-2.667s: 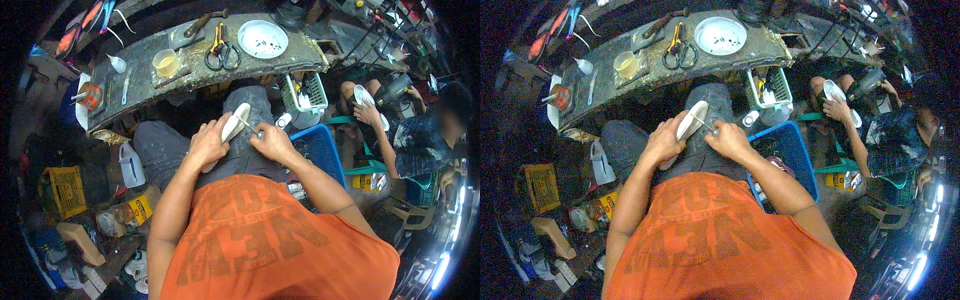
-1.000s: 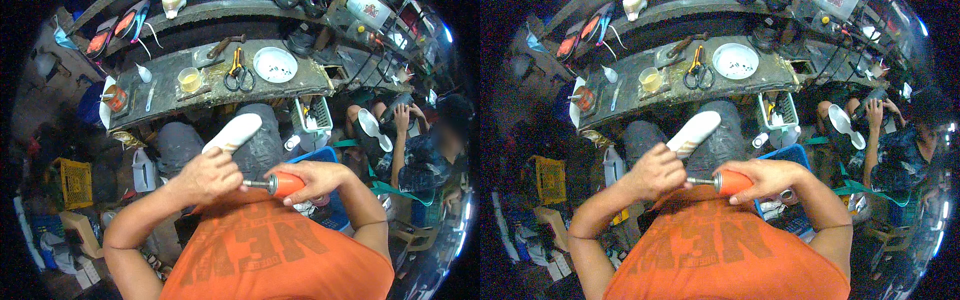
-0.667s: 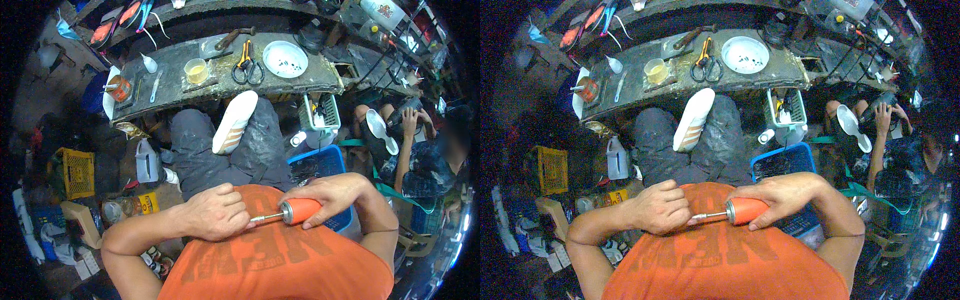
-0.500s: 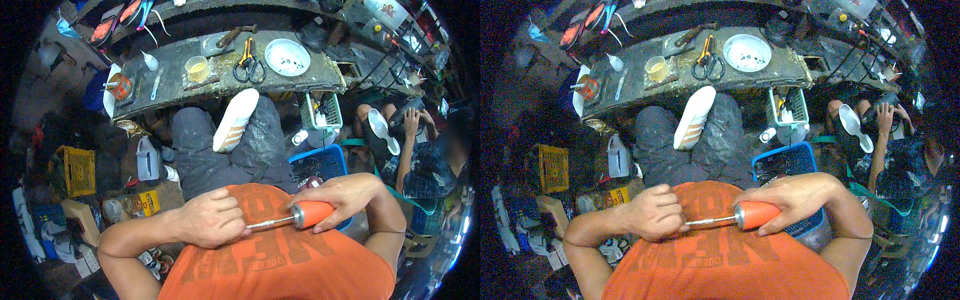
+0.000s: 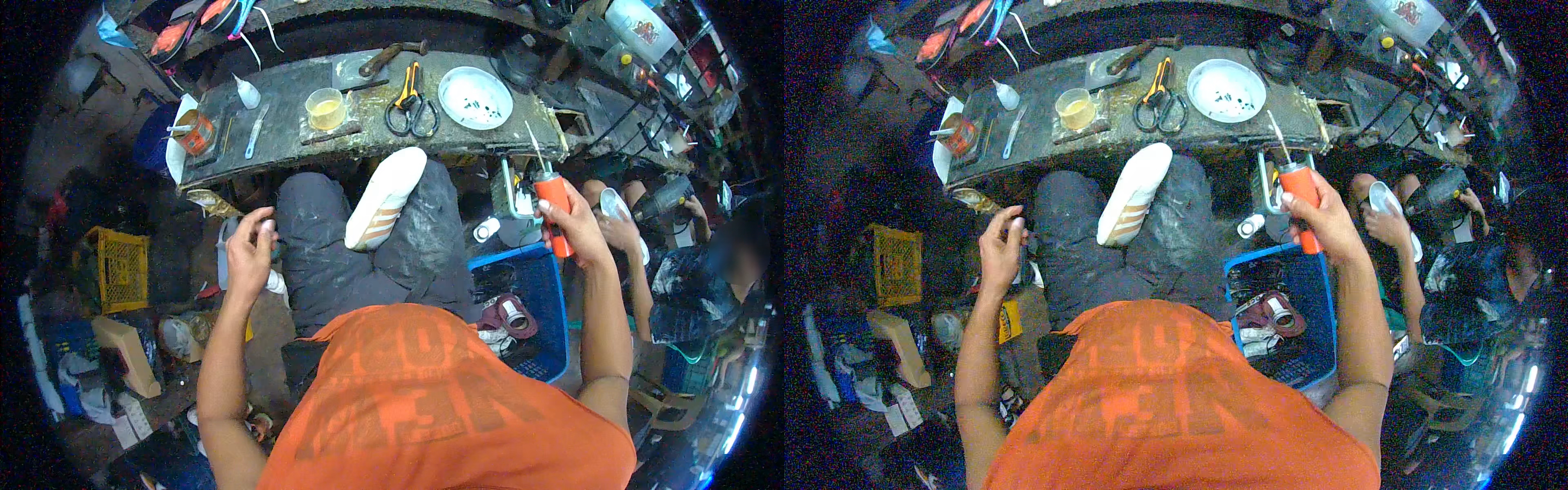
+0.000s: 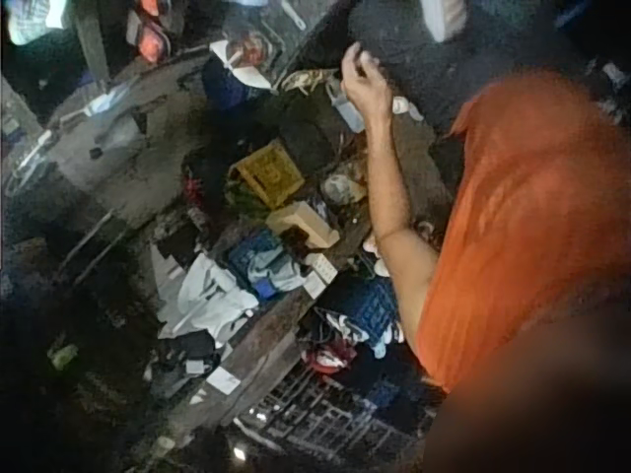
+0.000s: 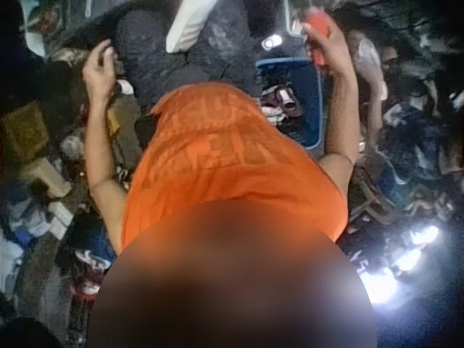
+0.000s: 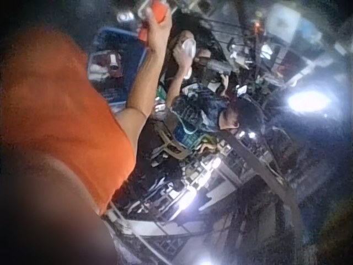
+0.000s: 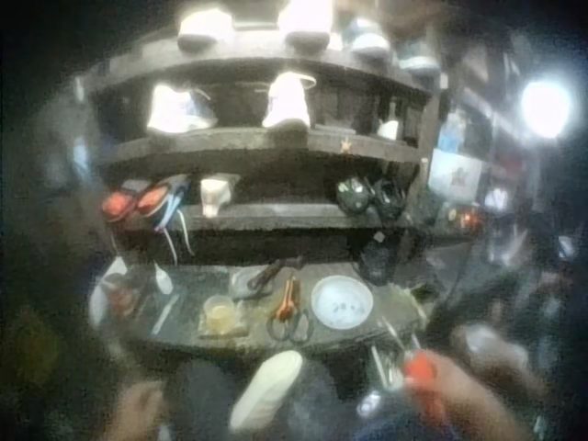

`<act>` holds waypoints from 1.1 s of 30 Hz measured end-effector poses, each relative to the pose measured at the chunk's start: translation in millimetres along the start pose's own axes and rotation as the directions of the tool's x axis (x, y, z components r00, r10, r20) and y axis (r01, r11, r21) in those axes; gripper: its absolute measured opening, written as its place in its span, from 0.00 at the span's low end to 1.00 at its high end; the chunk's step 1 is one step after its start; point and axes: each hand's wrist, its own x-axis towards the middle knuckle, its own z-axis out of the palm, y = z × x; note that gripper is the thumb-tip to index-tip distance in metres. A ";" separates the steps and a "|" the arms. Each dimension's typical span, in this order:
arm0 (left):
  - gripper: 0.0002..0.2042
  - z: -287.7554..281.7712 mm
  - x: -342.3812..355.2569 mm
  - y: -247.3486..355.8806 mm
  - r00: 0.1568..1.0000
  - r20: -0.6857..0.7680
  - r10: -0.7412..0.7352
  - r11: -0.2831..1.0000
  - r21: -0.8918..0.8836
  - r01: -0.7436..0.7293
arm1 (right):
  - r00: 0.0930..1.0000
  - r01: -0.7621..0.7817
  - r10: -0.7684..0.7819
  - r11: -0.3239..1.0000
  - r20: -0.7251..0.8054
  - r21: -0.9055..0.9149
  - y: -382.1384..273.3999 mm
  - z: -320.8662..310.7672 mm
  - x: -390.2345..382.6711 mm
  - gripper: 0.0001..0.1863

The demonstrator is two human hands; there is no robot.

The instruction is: The person uses a screwdriver to pry and separate the sole of a white sneaker, then switches to a utility knife to cut along the sole edge. The person continues to work on the same shoe, alternating between tools to separate the sole from the upper.

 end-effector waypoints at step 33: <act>0.55 150.1 36.6 64.6 0.846 0.532 0.023 0.563 -0.706 0.429 | 0.996 -0.010 -0.047 0.799 0.080 0.601 33.2 168.8 20.3 0.31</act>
